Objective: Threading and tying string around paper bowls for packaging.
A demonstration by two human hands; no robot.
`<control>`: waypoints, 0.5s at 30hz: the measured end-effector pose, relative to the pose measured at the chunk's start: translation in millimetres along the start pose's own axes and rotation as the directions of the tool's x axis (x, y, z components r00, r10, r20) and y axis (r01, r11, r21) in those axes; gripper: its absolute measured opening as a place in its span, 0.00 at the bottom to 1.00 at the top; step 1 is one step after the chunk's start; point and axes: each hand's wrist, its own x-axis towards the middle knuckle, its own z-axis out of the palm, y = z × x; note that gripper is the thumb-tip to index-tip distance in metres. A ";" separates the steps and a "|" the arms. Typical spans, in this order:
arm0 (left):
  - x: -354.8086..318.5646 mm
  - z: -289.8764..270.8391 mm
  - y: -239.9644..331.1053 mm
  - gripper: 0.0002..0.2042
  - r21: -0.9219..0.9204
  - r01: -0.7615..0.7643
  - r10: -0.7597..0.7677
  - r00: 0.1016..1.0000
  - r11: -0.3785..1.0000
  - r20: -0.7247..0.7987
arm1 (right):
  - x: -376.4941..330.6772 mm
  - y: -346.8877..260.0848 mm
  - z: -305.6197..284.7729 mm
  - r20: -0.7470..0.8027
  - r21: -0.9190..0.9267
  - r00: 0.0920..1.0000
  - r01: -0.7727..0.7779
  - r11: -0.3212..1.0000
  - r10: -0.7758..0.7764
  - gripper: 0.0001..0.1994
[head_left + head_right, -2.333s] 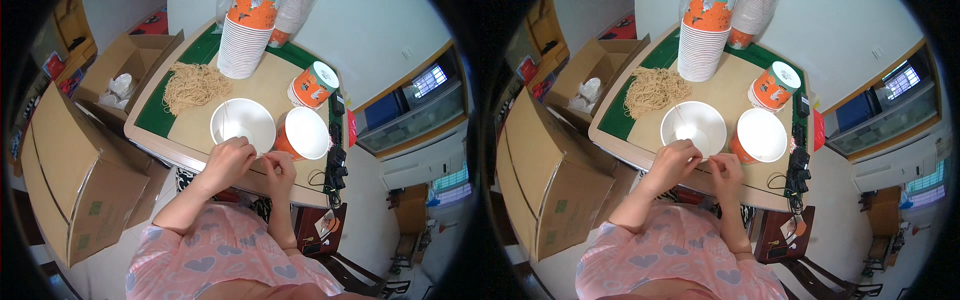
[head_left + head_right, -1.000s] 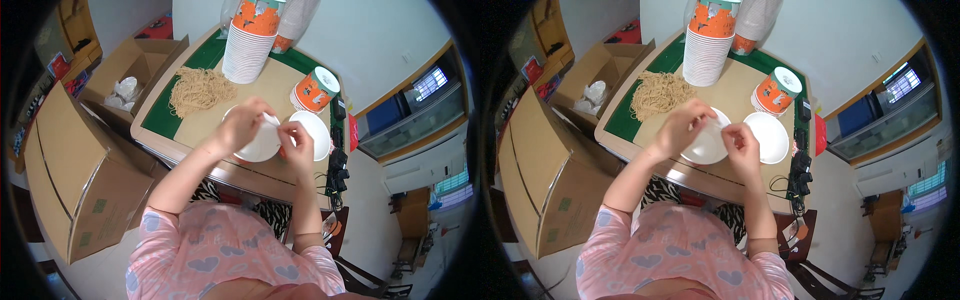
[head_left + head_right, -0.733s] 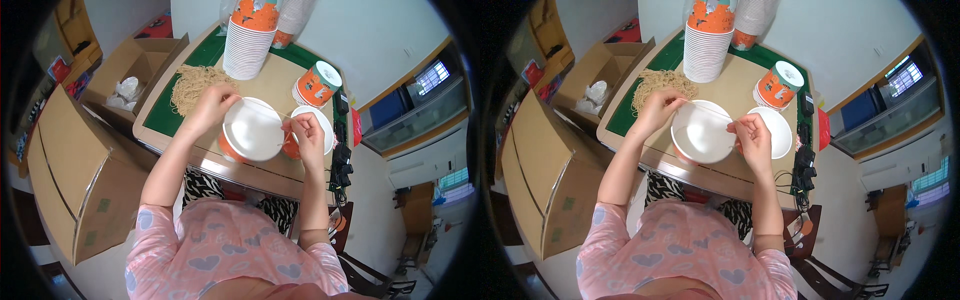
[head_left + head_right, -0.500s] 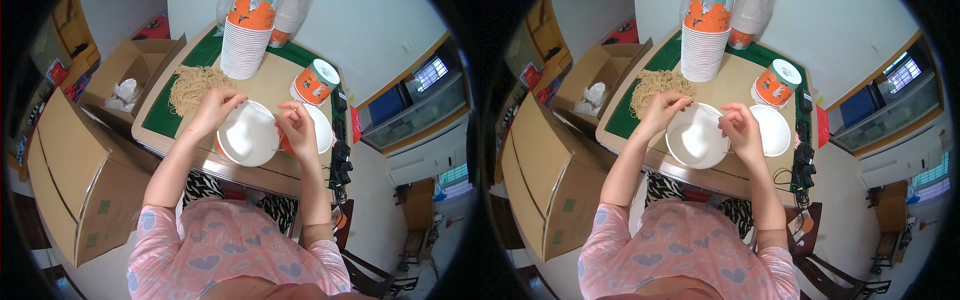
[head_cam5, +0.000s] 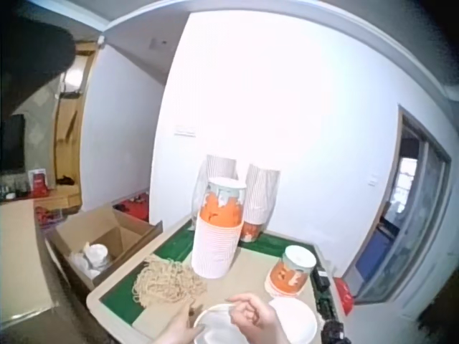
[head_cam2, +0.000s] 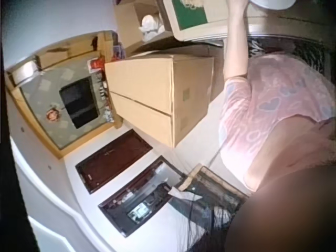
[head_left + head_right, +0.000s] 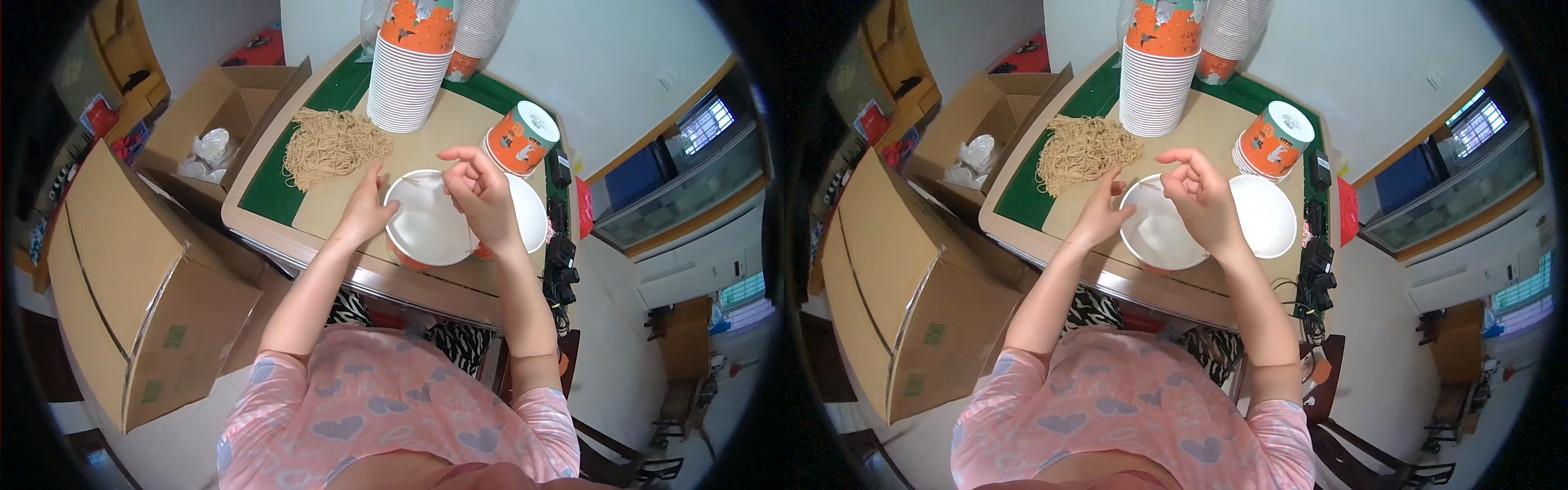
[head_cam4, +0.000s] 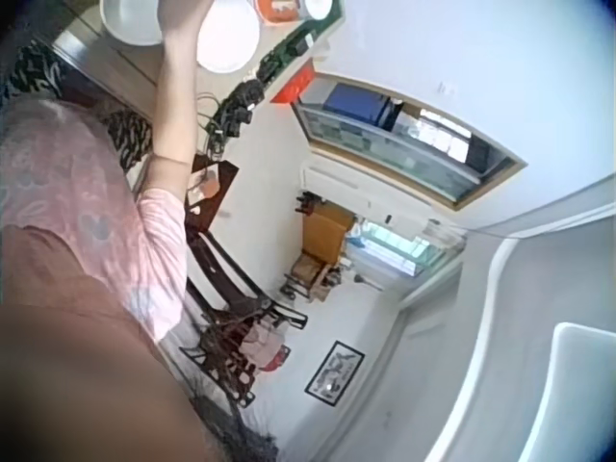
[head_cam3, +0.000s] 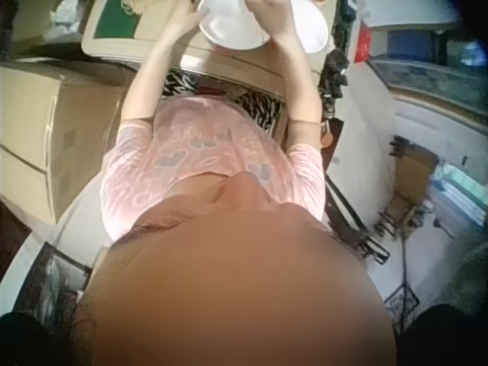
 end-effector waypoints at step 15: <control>-2.1 -20.0 31.8 0.07 0.639 -0.086 0.177 0.981 0.764 -0.080 | 7.2 6.9 -21.9 -0.225 -0.073 0.974 -0.043 0.996 0.025 0.08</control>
